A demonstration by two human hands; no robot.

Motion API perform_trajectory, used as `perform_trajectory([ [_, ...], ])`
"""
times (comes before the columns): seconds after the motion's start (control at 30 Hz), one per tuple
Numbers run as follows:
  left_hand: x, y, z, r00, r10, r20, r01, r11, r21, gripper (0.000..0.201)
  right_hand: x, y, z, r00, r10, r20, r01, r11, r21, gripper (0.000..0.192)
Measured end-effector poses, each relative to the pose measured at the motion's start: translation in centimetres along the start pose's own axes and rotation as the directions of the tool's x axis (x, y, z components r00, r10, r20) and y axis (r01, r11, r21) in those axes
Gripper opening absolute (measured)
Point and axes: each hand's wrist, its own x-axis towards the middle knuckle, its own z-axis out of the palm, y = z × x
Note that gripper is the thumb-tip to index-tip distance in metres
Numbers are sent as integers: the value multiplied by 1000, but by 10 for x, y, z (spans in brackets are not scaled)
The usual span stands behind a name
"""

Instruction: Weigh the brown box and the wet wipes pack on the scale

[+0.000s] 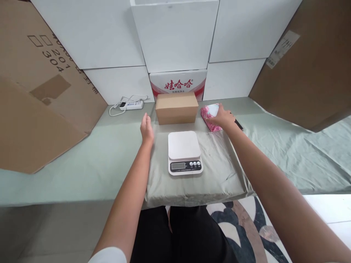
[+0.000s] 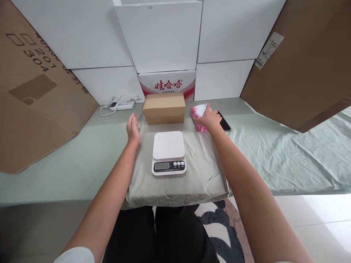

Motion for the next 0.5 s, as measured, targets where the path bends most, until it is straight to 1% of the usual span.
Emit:
perform_trajectory([
  [0.1, 1, -3, 1, 1000, 19, -2, -19, 1000, 13, 78, 1, 3, -5, 1000, -9, 26, 8, 999, 41, 116],
  [0.17, 1, -4, 1, 1000, 20, -2, -20, 1000, 10, 79, 1, 9, -6, 1000, -2, 24, 0, 994, 106, 113],
  [0.23, 1, 0, 2, 1000, 17, -3, -17, 1000, 4, 80, -2, 17, -7, 1000, 0, 19, -5, 971, 238, 111],
  [0.27, -1, 3, 2, 1000, 26, 1, -26, 1000, 1, 82, -4, 21, -8, 1000, 3, 19, -9, 946, 325, 109],
  [0.33, -8, 14, 3, 996, 83, 27, -83, 997, -8, 86, -13, 28, -12, 998, 0, 56, -29, 851, 524, 100],
  [0.37, -14, 20, 3, 990, 131, 56, -131, 991, -16, 88, -20, 30, -15, 995, -22, 100, -45, 781, 622, 90],
  [0.43, -34, 37, 7, 962, 226, 150, -221, 974, -49, 90, -38, 32, -24, 971, -129, 200, -80, 615, 785, 62],
  [0.47, -47, 45, 10, 942, 254, 220, -245, 967, -70, 90, -49, 30, -29, 956, -197, 218, -81, 537, 840, 48],
  [0.5, -63, 54, 13, 919, 260, 295, -244, 965, -93, 89, -61, 27, -33, 942, -257, 216, -75, 468, 881, 37],
])
